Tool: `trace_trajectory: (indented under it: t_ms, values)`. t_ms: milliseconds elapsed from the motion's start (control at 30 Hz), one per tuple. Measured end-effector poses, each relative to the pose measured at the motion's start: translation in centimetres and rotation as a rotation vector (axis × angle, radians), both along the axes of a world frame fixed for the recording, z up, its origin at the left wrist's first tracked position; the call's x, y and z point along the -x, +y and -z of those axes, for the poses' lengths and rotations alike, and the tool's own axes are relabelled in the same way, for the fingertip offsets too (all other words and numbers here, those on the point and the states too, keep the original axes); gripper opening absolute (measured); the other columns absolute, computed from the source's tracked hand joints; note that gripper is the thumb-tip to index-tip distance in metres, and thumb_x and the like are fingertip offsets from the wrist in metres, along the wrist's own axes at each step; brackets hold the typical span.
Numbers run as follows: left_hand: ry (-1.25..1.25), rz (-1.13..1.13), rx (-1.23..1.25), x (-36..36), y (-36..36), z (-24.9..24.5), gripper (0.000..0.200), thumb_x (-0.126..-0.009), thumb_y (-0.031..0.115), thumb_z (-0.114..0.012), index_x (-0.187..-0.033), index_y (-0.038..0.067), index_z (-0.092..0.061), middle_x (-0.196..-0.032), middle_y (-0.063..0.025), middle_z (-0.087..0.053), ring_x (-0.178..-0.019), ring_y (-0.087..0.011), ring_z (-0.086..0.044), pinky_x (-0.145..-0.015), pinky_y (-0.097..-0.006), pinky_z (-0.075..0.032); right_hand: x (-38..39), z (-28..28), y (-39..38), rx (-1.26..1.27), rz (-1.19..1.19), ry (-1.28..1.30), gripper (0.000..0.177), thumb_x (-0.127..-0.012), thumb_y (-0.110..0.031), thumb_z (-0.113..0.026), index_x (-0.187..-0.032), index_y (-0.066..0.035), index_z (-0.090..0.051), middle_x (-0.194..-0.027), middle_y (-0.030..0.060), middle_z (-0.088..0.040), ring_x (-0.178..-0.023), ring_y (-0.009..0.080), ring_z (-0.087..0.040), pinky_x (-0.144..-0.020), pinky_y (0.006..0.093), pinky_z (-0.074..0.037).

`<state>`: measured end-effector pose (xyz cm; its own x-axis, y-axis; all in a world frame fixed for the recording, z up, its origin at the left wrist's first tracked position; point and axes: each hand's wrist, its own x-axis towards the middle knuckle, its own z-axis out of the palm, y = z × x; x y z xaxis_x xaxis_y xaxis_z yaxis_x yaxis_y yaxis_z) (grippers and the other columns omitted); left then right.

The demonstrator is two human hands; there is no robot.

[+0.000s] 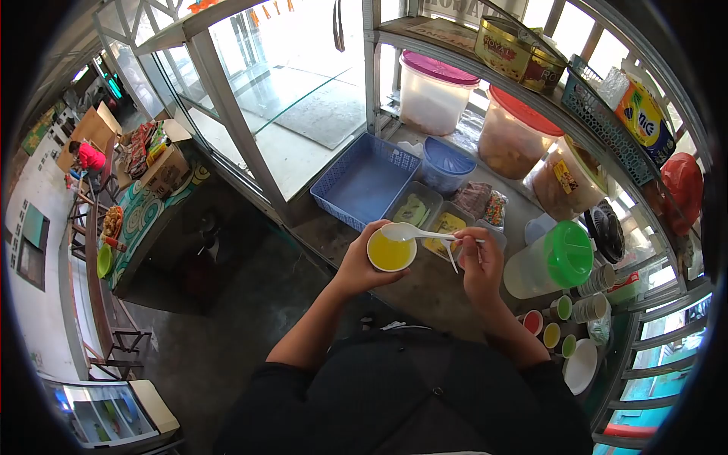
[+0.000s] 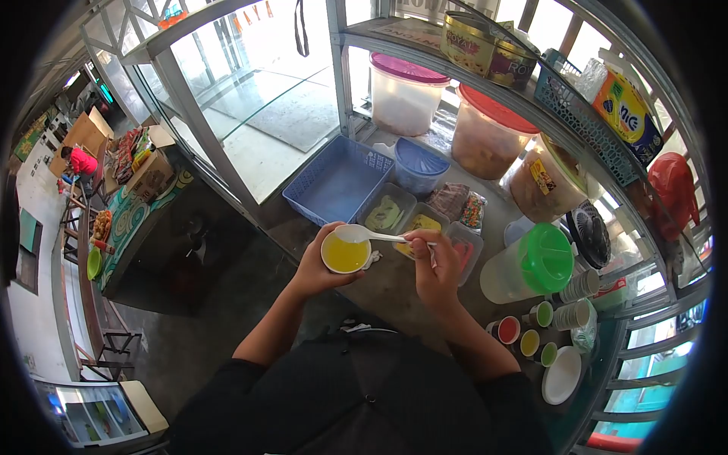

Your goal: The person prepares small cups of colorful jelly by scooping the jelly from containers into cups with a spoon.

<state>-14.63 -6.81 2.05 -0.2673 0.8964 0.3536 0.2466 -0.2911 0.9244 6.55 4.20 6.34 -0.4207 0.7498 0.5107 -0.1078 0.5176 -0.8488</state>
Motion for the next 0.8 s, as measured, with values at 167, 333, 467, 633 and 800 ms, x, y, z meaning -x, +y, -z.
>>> trace_trajectory:
  t_ms: [167,333,467,633,800]
  values:
    - [0.033,0.016,-0.003,0.0,0.1,-0.5,0.08,-0.068,0.023,-0.093,-0.133,0.004,-0.051,-0.119,-0.0102,-0.067,-0.111,-0.0184,-0.065,-0.098,-0.033,-0.05,0.0,-2.4,0.0,-0.603,-0.035,-0.18,0.008,-0.096,-0.006,-0.061,-0.1,-0.009,-0.067,-0.099,0.0058,-0.074,-0.083,0.0197,-0.064,-0.081,0.0347,-0.042]
    - [0.037,0.131,0.035,-0.1,0.2,-0.6,0.079,-0.068,0.022,-0.092,-0.133,0.004,-0.052,-0.118,-0.0113,-0.067,-0.111,-0.0196,-0.066,-0.097,-0.0337,-0.051,0.8,-1.9,-0.3,-0.738,-0.148,-0.311,0.016,-0.089,-0.003,-0.064,-0.102,-0.011,-0.069,-0.099,0.0017,-0.073,-0.095,0.0215,-0.066,-0.087,0.0381,-0.041]
    - [0.062,0.233,0.075,-0.4,0.1,-0.4,0.08,-0.067,0.022,-0.092,-0.134,0.004,-0.051,-0.118,-0.0131,-0.067,-0.112,-0.0216,-0.066,-0.097,-0.0345,-0.051,1.4,-2.5,0.1,-0.715,-0.292,-0.445,0.022,-0.082,-0.008,-0.068,-0.103,-0.013,-0.072,-0.1,0.0016,-0.072,-0.104,0.0209,-0.065,-0.092,0.04,-0.041]
    - [0.075,0.331,0.136,-0.8,0.0,-0.4,0.081,-0.067,0.022,-0.091,-0.134,0.003,-0.051,-0.119,-0.0135,-0.066,-0.113,-0.0235,-0.066,-0.097,-0.0355,-0.05,1.7,-3.3,0.7,-0.686,-0.389,-0.544,0.015,-0.087,-0.006,-0.065,-0.099,-0.01,-0.072,-0.099,0.0057,-0.071,-0.104,0.0248,-0.066,-0.091,0.0398,-0.044]
    - [0.121,0.441,0.169,-0.7,0.0,-0.2,0.08,-0.067,0.022,-0.09,-0.134,0.003,-0.052,-0.12,-0.0133,-0.066,-0.113,-0.0245,-0.065,-0.097,-0.0366,-0.05,1.6,-4.4,1.7,-0.609,-0.492,-0.655,0.013,-0.087,-0.008,-0.066,-0.099,-0.009,-0.072,-0.096,0.0061,-0.072,-0.105,0.0253,-0.066,-0.093,0.0413,-0.044]
